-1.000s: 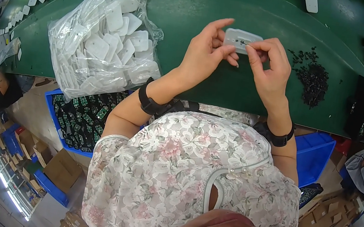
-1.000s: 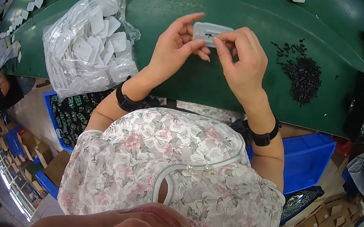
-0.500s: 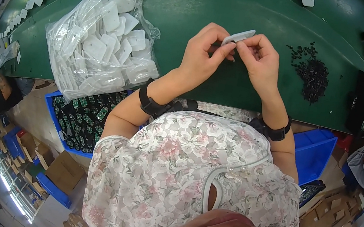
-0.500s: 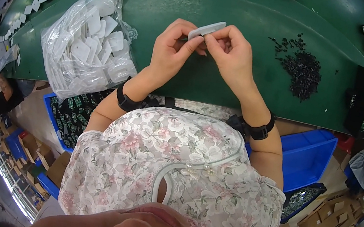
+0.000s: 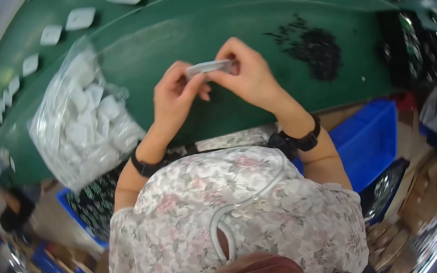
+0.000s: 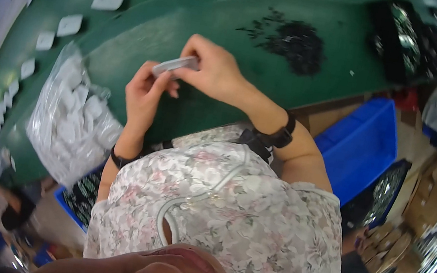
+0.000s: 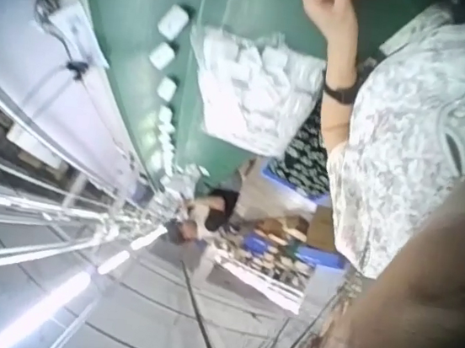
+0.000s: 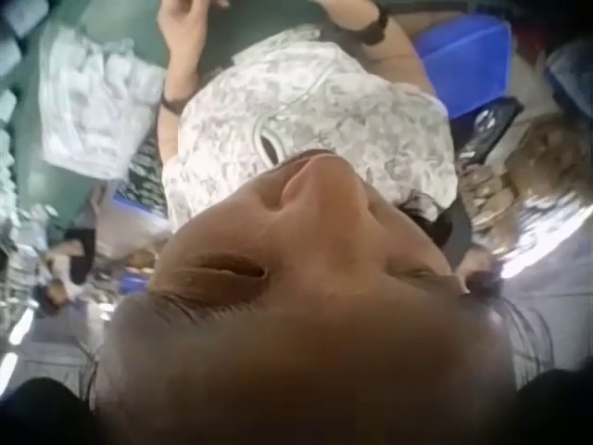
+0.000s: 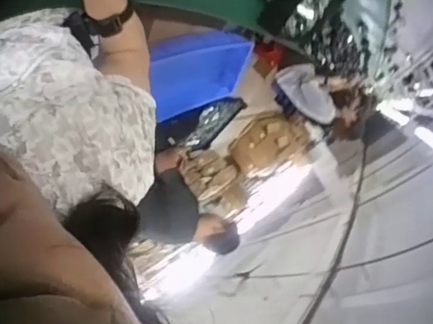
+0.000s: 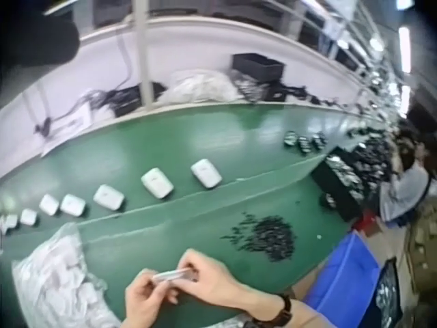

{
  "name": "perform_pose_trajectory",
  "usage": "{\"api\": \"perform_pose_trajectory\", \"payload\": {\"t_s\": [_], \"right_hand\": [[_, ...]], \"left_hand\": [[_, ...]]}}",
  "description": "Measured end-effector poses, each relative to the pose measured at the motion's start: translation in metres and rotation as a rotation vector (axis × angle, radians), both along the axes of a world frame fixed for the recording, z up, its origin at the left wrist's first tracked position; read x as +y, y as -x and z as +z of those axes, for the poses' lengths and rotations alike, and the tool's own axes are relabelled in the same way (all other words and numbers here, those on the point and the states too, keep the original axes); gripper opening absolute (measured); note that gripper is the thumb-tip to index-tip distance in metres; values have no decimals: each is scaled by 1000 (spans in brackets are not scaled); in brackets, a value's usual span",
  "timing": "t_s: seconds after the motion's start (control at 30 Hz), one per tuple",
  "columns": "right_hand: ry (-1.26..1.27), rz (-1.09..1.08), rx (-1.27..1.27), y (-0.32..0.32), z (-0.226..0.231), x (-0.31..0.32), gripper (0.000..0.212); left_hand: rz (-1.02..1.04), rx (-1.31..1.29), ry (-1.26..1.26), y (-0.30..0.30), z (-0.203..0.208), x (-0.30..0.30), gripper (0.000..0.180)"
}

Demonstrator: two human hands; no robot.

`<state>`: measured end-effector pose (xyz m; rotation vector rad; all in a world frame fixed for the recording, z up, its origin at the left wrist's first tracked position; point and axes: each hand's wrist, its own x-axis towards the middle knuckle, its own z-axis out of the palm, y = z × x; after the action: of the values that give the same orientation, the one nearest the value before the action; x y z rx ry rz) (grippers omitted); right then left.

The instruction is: The person is picking up small black electronic components and placing them into white plastic enclosures on a factory assembly line.

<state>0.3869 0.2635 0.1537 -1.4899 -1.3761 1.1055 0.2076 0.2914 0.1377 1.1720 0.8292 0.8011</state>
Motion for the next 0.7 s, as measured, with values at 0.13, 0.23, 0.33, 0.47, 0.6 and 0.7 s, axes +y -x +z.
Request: {"api": "perform_pose_trajectory", "payload": {"t_s": [0.13,0.23,0.33,0.47,0.6,0.7], "right_hand": [[24,-94,121,-11,-2,-6,26],[11,-17,334,-27,-10,-14,22],[-161,-207,-31,-79,33,-23,28],[-166,-675,-1539,-211,32,-51,51],[278,-643,-1673,-298,9,-88,55],[137,-732,-1514,-288,9,-79,54]], "left_hand": [[-100,-60,36,-8,3,0,21],[-109,-57,147,-13,3,4,25],[55,96,-70,1,-7,18,23],[6,359,-152,40,-20,59,21],[36,731,-737,39,-22,68,23],[89,1036,-752,25,5,39,48]]}}
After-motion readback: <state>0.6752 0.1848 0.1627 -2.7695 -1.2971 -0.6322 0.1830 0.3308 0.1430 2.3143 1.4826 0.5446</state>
